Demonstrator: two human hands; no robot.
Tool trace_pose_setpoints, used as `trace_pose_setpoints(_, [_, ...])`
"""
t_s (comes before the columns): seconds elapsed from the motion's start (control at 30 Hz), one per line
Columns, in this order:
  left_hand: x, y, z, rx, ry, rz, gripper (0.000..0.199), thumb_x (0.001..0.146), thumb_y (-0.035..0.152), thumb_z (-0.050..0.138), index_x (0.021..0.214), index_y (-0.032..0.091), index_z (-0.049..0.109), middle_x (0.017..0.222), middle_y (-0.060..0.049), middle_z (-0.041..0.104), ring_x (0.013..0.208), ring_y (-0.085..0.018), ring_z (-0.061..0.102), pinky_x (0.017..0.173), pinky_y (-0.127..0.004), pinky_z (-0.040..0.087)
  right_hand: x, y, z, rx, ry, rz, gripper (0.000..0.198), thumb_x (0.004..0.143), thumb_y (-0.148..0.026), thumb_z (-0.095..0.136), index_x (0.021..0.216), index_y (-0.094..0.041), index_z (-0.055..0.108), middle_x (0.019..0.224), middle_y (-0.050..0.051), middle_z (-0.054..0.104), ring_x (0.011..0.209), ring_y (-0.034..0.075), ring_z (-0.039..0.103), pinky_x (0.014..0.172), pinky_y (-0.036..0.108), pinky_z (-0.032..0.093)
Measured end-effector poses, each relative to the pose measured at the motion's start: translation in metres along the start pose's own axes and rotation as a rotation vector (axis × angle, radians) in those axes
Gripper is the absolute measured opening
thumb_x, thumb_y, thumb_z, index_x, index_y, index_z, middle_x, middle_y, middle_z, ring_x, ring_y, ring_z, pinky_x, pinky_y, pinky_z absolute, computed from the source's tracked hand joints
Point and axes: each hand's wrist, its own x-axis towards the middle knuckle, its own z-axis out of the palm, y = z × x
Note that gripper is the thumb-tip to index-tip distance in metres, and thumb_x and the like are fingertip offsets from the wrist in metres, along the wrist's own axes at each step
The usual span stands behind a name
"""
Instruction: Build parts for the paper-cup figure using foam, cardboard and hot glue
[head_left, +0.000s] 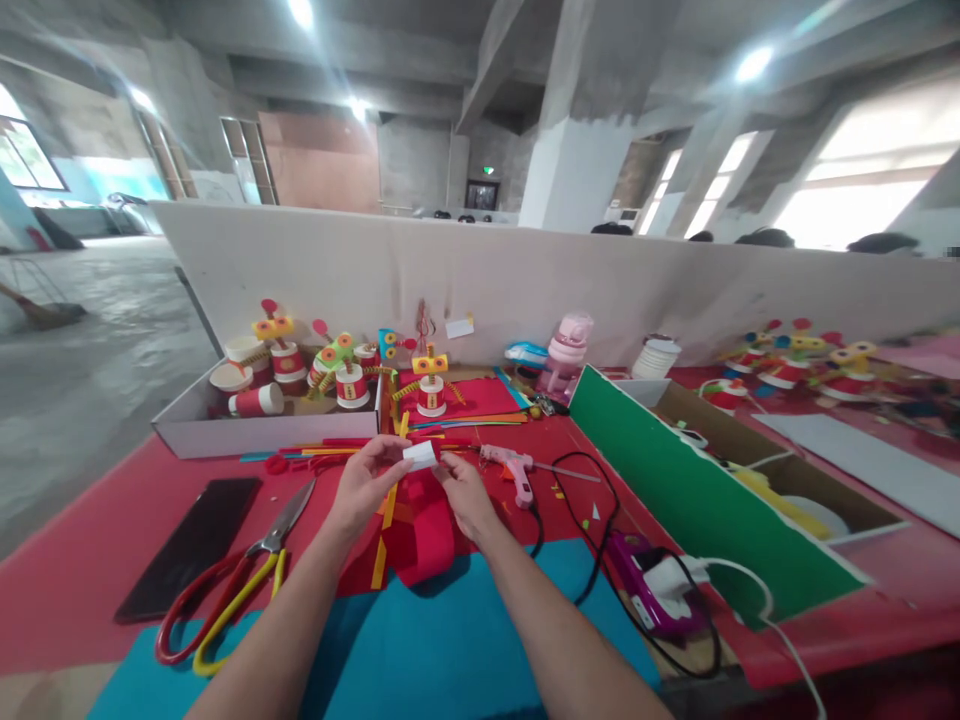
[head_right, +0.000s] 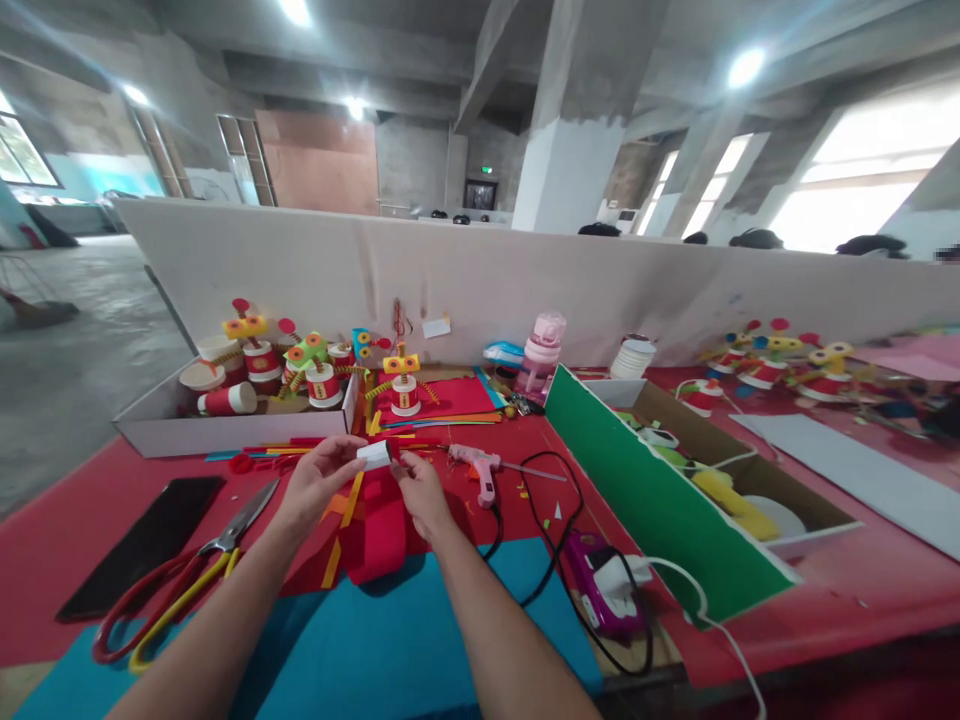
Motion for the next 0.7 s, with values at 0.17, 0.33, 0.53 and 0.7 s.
trace_pose_setpoints(0.17, [0.000,0.000,0.000,0.085,-0.049,0.021,0.030,0.072,0.034,0.070,0.096,0.017,0.064,0.089,-0.005,0.064,0.078,-0.015,0.058,0.065,-0.023,0.048,-0.001,-0.009,-0.002,0.043,-0.079,-0.044,0.029,0.075,-0.038,0.067,0.099,-0.022,0.068,0.097,0.002,0.071,0.091,0.019,0.063,0.089,0.034,0.044])
trace_pose_setpoints(0.33, [0.001,-0.002,0.000,0.184,-0.033,0.077,0.027,0.074,0.032,0.068,0.096,0.018,0.065,0.091,-0.006,0.065,0.082,-0.017,0.058,0.073,-0.026,0.048,-0.001,-0.010,-0.003,0.094,-0.106,-0.002,0.023,0.074,-0.032,0.065,0.095,-0.023,0.069,0.097,0.002,0.071,0.096,0.021,0.062,0.093,0.036,0.043])
trace_pose_setpoints(0.53, [0.000,0.004,0.000,0.312,-0.034,0.148,0.023,0.075,0.031,0.065,0.096,0.019,0.066,0.094,-0.006,0.066,0.086,-0.019,0.058,0.081,-0.030,0.045,0.001,-0.001,-0.008,0.218,0.116,0.102,0.024,0.068,-0.030,0.064,0.090,-0.024,0.068,0.076,0.000,0.069,0.083,0.022,0.063,0.080,0.036,0.048])
trace_pose_setpoints(0.7, [-0.002,0.008,0.003,0.393,-0.051,0.222,0.022,0.077,0.031,0.062,0.095,0.020,0.065,0.095,-0.006,0.066,0.087,-0.019,0.057,0.083,-0.032,0.045,-0.002,-0.014,-0.004,0.129,-0.053,0.065,0.020,0.070,-0.030,0.063,0.089,-0.023,0.068,0.081,0.001,0.070,0.088,0.023,0.063,0.079,0.034,0.049])
